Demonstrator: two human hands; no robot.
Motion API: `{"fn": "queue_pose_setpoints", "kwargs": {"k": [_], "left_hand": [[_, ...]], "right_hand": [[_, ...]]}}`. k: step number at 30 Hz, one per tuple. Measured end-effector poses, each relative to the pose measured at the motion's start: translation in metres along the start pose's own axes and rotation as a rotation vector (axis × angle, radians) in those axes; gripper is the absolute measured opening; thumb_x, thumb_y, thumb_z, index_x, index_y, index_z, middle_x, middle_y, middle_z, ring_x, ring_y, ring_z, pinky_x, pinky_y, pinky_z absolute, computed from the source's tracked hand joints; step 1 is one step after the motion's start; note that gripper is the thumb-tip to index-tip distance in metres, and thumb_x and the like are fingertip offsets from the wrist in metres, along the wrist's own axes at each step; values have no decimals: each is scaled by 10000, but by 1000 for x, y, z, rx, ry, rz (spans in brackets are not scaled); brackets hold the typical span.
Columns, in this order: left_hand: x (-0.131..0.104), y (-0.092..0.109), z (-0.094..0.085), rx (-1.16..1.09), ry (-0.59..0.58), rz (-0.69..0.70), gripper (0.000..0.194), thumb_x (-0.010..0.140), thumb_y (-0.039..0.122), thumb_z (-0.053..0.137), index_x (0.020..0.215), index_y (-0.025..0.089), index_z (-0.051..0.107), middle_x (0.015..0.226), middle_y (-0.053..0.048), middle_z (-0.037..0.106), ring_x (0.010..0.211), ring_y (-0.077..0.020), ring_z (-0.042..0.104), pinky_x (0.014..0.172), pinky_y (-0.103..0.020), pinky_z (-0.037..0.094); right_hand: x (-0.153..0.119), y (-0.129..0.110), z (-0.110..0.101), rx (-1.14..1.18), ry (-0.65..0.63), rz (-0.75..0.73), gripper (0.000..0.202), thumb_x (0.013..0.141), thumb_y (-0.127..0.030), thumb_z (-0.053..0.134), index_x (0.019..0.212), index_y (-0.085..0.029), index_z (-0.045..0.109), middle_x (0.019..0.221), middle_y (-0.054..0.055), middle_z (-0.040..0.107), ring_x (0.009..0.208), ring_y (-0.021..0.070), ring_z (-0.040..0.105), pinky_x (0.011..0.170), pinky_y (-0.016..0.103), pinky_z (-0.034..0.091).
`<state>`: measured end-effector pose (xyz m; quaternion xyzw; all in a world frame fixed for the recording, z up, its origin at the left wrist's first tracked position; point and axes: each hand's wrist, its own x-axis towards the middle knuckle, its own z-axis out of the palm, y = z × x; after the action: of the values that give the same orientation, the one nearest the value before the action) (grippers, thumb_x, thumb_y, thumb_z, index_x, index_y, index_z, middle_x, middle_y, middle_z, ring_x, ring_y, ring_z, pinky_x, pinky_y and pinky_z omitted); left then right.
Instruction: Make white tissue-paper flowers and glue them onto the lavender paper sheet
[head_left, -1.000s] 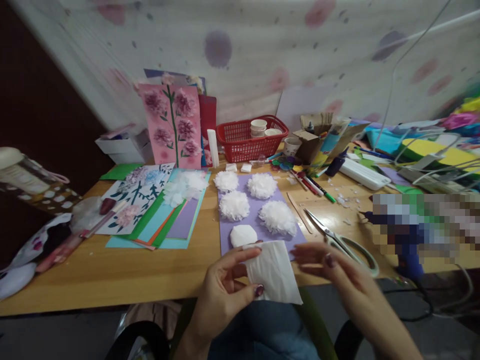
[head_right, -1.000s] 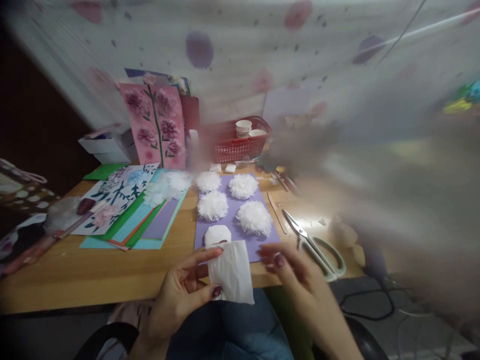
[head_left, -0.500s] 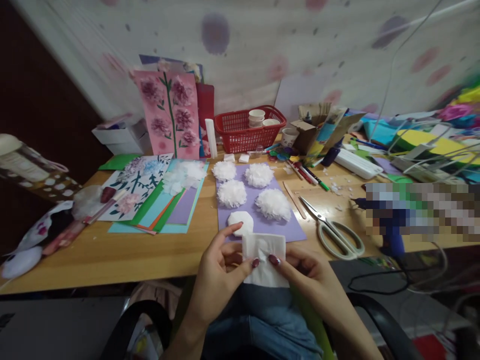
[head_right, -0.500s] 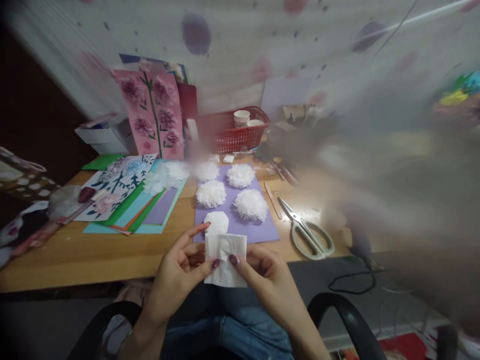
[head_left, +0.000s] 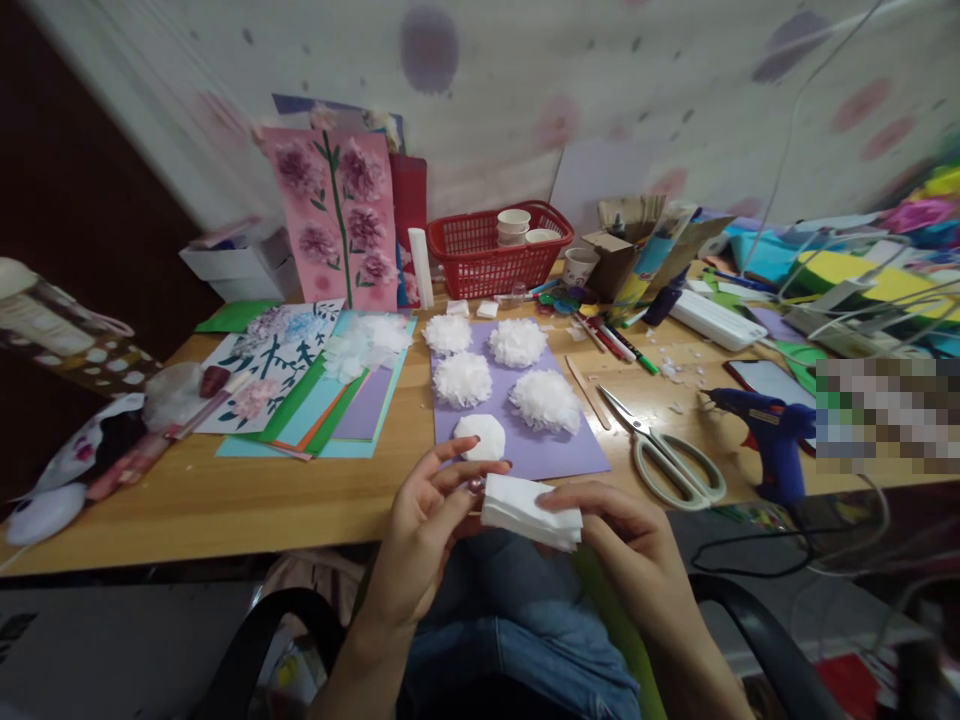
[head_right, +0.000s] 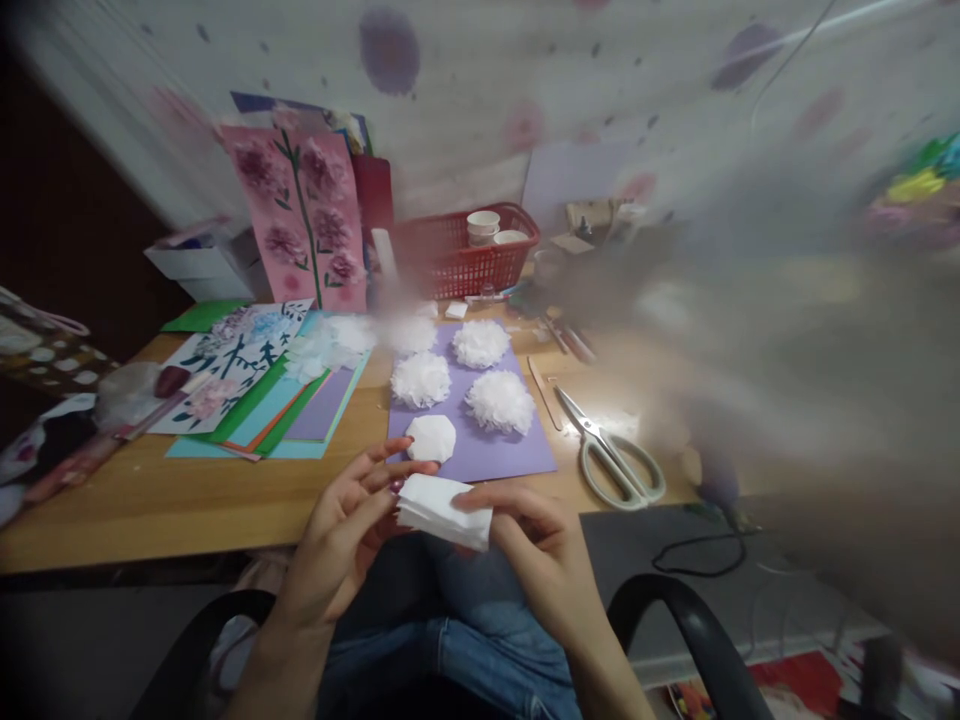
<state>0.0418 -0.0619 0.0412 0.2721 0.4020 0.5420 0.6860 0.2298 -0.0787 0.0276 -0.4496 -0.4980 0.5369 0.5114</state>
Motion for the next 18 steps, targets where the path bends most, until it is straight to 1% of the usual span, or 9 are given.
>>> {"fn": "queue_pose_setpoints", "kwargs": {"k": [3, 5, 7, 9, 11, 14, 18], "left_hand": [[1, -2, -1, -56, 15, -32, 457, 777, 304, 815, 1148, 140, 604, 1002, -122, 786, 712, -149, 734, 601, -203, 594], [-1, -6, 2, -95, 32, -43, 496, 758, 339, 835, 1148, 141, 603, 945, -98, 791, 702, -145, 742, 617, -199, 602], [-5, -11, 6, -113, 60, -61, 548, 715, 329, 870, 1158, 140, 609, 882, -74, 795, 703, -150, 752, 621, -185, 599], [-8, -19, 12, -107, 90, -65, 574, 681, 294, 895, 1159, 132, 623, 854, -71, 803, 728, -161, 763, 633, -174, 593], [-9, -26, 17, -88, 99, -30, 563, 675, 253, 899, 1159, 127, 639, 859, -79, 813, 762, -165, 768, 668, -177, 594], [-8, -37, 21, -68, 118, 62, 515, 705, 213, 877, 1161, 135, 651, 874, -83, 822, 791, -170, 772, 723, -208, 606], [-4, -47, 24, -101, 161, 106, 449, 712, 206, 873, 1109, 139, 676, 866, -80, 825, 730, -153, 769, 703, -213, 613]], "right_hand": [[1, 1, 0, -39, 16, -69, 177, 880, -214, 655, 834, -290, 808, 728, -8, 764, 649, 133, 699, 644, 203, 550], [2, 2, 1, -81, 54, -126, 199, 877, -189, 647, 845, -307, 805, 712, -25, 759, 640, 118, 701, 637, 177, 548], [3, 2, 4, -142, 120, -206, 221, 867, -167, 634, 855, -308, 803, 728, -30, 762, 629, 111, 704, 619, 162, 550], [4, 3, 6, -204, 177, -274, 241, 863, -152, 612, 857, -301, 801, 742, -30, 761, 618, 111, 706, 591, 154, 548], [3, 2, 9, -256, 213, -311, 250, 864, -140, 595, 856, -291, 794, 748, -29, 756, 609, 114, 706, 571, 157, 547], [1, 2, 10, -308, 211, -355, 258, 869, -121, 575, 864, -282, 777, 757, -31, 751, 589, 115, 700, 550, 162, 547], [1, 5, 10, -320, 222, -384, 258, 883, -110, 561, 865, -279, 756, 801, -31, 757, 633, 124, 714, 588, 182, 571]]}}
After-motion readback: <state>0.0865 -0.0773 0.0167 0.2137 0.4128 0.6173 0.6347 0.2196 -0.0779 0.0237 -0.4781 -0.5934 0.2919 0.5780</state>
